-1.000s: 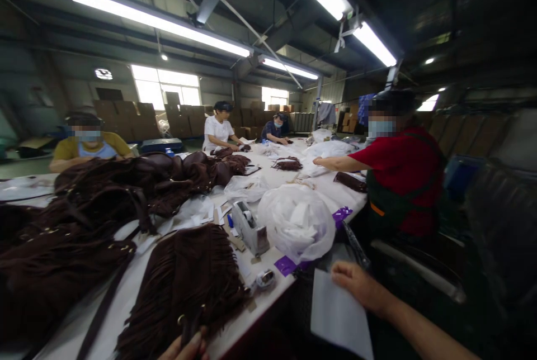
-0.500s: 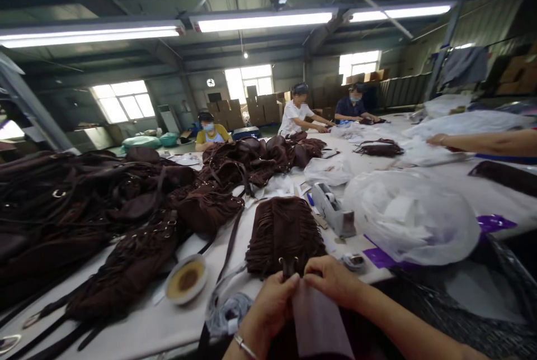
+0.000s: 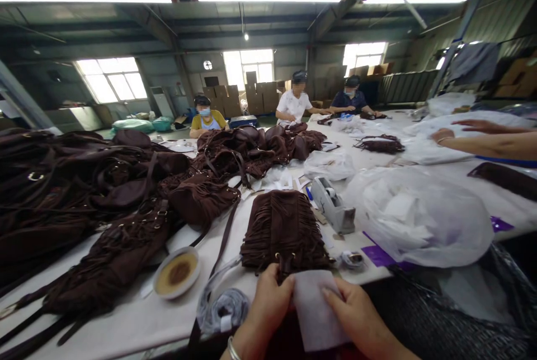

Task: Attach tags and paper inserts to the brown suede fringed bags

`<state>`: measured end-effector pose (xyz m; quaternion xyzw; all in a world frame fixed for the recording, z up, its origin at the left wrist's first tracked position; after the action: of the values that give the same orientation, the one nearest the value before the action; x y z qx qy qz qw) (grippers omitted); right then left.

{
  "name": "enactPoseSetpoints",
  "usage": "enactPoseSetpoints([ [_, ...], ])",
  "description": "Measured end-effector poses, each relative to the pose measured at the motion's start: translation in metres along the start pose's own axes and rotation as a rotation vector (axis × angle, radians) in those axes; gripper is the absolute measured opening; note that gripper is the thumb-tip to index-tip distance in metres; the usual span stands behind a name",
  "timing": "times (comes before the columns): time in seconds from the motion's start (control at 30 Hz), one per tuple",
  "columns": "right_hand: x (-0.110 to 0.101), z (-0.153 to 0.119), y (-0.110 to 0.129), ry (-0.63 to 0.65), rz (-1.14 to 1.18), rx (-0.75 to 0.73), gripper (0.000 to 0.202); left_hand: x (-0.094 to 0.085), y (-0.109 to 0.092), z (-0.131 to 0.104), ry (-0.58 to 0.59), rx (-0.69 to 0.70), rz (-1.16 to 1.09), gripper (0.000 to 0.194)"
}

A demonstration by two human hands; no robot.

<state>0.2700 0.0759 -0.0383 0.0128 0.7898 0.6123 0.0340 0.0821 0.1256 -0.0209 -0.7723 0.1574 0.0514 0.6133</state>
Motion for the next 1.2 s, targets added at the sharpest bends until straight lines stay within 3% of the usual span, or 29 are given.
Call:
enactPoseSetpoints([
  [0.1, 0.004, 0.009, 0.006, 0.016, -0.138, -0.031, 0.036, -0.013, -0.012, -0.005, -0.074, 0.079, 0.177, 0.03],
  [0.23, 0.025, 0.018, 0.009, 0.071, -0.11, -0.031, 0.033, -0.023, -0.03, -0.019, -0.212, 0.225, 0.458, 0.034],
  [0.43, 0.042, 0.03, 0.008, 0.039, -0.099, -0.075, 0.028, -0.017, -0.049, -0.036, -0.375, 0.437, 1.022, 0.017],
  [0.67, 0.045, 0.033, 0.008, 0.002, 0.089, -0.04, 0.029, -0.008, -0.064, -0.047, -0.504, 0.607, 1.206, 0.007],
  [0.77, 0.054, 0.034, 0.006, 0.005, 0.294, 0.014, 0.031, -0.003, -0.059, -0.049, -0.48, 0.621, 1.188, 0.01],
  [0.93, 0.07, 0.034, 0.005, 0.074, 0.667, 0.167, 0.051, 0.001, -0.036, -0.052, -0.405, 0.674, 1.062, 0.018],
  [1.1, 0.074, 0.034, 0.009, 0.091, 0.793, 0.265, 0.046, -0.005, -0.013, -0.053, -0.298, 0.811, 1.029, 0.038],
  [1.2, 0.076, 0.035, 0.01, 0.168, 0.866, 0.303, 0.04, -0.012, 0.002, -0.057, -0.26, 0.889, 0.932, 0.047],
])
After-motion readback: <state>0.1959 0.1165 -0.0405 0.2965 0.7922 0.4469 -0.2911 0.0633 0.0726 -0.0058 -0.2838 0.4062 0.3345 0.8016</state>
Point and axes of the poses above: each hand's wrist, its own z-axis towards the middle knuckle, its own x-axis out of the palm, y = z × x, the point moved 4 cm from there along z, towards the middle knuckle, and after that the axes turned 6 degrees about z, right-handed, at the moved point
